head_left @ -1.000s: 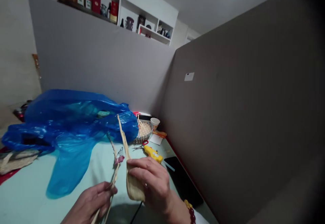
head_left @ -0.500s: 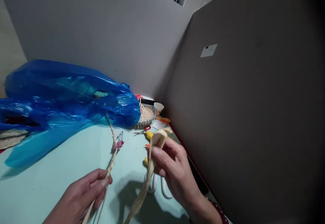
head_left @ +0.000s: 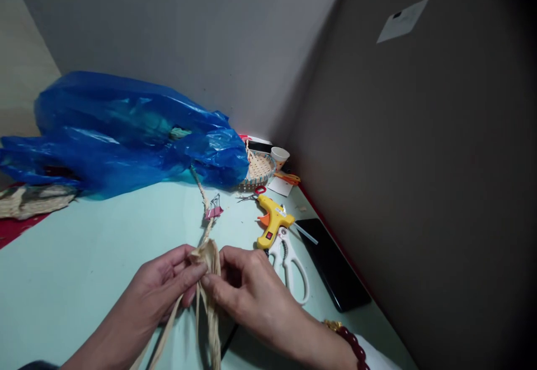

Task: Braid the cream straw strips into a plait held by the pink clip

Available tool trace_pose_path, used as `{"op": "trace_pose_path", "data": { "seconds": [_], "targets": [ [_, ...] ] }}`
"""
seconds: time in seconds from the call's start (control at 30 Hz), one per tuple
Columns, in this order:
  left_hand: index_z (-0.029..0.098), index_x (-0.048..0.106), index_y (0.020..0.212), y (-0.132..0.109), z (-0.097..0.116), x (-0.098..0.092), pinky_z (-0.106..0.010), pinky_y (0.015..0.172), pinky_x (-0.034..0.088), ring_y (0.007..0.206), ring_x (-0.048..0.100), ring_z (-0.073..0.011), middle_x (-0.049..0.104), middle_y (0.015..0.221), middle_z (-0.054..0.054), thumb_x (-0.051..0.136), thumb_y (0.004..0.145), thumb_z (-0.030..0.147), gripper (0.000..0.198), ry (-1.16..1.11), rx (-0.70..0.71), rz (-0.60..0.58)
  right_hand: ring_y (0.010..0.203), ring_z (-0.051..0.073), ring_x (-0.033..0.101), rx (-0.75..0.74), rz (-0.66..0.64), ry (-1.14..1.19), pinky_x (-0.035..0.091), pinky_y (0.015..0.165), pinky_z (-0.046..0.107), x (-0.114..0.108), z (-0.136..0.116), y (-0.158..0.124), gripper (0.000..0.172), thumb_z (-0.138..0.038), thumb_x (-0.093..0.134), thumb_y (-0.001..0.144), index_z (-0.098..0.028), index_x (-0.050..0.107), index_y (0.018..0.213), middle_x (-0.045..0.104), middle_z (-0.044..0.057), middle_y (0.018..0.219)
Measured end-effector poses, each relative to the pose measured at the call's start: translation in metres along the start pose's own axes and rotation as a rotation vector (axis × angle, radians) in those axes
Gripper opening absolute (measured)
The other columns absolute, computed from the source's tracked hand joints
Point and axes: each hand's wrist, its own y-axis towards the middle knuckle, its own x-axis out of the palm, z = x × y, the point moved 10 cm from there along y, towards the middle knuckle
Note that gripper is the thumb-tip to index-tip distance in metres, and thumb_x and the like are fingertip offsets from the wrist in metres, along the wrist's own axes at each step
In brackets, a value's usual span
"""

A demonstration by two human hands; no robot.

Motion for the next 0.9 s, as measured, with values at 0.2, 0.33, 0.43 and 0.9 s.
{"op": "trace_pose_path", "data": {
  "seconds": [0.2,0.33,0.43,0.9],
  "targets": [
    [0.021,0.068,0.085,-0.001,-0.003,-0.003,-0.016,0.051,0.033,0.053,0.038,-0.0089,0.052,0.058,0.008,0.088,0.072,0.048,0.036,-0.078,-0.049,0.015,0.054,0.011,0.047,0.058,-0.078,0.290,0.032,0.052,0.023,0.011,0.012,-0.002,0.029,-0.040,0.058,0.099,-0.019,0.058,0.078,0.053,-0.003,0.062],
    [0.022,0.071,0.089,-0.001,-0.008,-0.004,-0.018,0.051,0.032,0.053,0.041,-0.0104,0.055,0.056,0.007,0.090,0.068,0.046,0.037,-0.101,-0.098,0.006,0.050,0.010,0.043,0.112,-0.092,0.442,0.032,0.049,0.022,0.014,0.020,-0.001,0.033,-0.044,0.062,0.097,-0.019,0.058,0.075,0.049,-0.004,0.059],
    [0.021,0.074,0.092,-0.003,-0.010,-0.001,-0.020,0.052,0.037,0.054,0.047,-0.0122,0.057,0.058,0.006,0.091,0.063,0.036,0.037,-0.151,-0.136,-0.008,0.049,0.009,0.041,0.163,-0.128,0.577,0.033,0.049,0.022,0.018,0.022,0.001,0.031,-0.043,0.063,0.093,-0.019,0.058,0.074,0.048,-0.004,0.060],
    [0.018,0.073,0.092,-0.003,0.004,0.000,-0.020,0.049,0.027,0.054,0.031,-0.0117,0.045,0.055,0.008,0.081,0.072,0.039,0.029,0.086,-0.026,-0.030,0.062,0.011,0.040,0.121,0.024,0.322,0.031,0.056,0.023,0.007,0.014,0.007,0.016,-0.027,0.065,0.083,-0.018,0.055,0.073,0.046,-0.005,0.066]
  ]
}}
